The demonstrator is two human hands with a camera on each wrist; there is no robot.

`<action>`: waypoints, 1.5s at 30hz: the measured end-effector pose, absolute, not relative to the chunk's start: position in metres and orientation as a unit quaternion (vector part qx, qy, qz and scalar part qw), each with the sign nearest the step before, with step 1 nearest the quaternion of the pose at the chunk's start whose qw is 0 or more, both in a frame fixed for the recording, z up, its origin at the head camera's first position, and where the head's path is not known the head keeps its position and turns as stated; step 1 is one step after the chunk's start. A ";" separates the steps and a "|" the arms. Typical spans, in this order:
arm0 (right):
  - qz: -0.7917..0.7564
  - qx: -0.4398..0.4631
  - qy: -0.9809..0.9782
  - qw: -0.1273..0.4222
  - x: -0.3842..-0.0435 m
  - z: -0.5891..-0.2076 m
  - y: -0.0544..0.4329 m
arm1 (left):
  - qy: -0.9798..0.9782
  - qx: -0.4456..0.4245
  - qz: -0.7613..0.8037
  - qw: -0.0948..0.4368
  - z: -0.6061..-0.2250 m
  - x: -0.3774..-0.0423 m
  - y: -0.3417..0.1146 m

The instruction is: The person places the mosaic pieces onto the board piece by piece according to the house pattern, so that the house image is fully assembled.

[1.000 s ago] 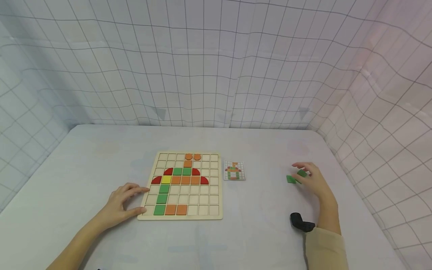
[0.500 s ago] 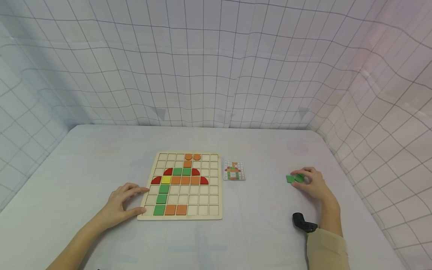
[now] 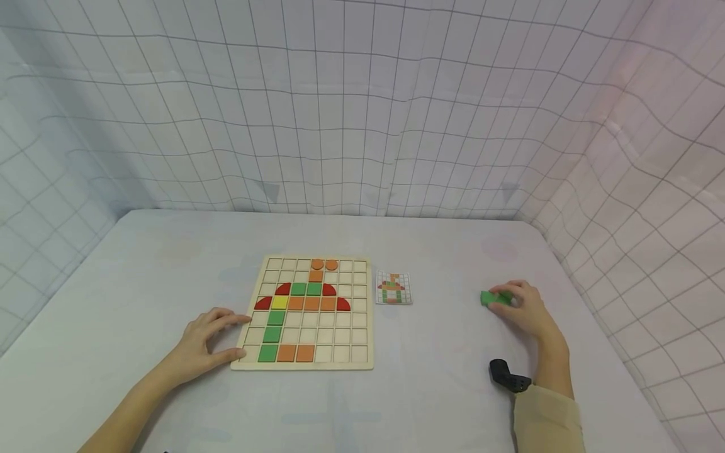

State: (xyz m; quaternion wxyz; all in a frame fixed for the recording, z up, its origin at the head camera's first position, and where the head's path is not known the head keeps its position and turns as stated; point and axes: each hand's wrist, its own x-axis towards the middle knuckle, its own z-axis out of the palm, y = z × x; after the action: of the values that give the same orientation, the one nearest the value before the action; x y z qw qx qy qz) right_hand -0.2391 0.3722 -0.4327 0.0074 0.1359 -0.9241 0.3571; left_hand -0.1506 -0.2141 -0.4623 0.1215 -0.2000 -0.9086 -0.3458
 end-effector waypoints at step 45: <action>0.256 0.363 -0.895 0.023 -0.225 -0.424 0.108 | -0.907 -0.201 -0.350 0.121 -0.463 -0.151 -0.215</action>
State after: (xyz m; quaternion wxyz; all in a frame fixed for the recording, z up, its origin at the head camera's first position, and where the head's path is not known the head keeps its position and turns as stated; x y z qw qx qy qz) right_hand -0.2255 0.1084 -0.4239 0.0227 0.3634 -0.8955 0.2560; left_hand -0.1508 -0.2145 -0.4628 0.1214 -0.2013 -0.9067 -0.3502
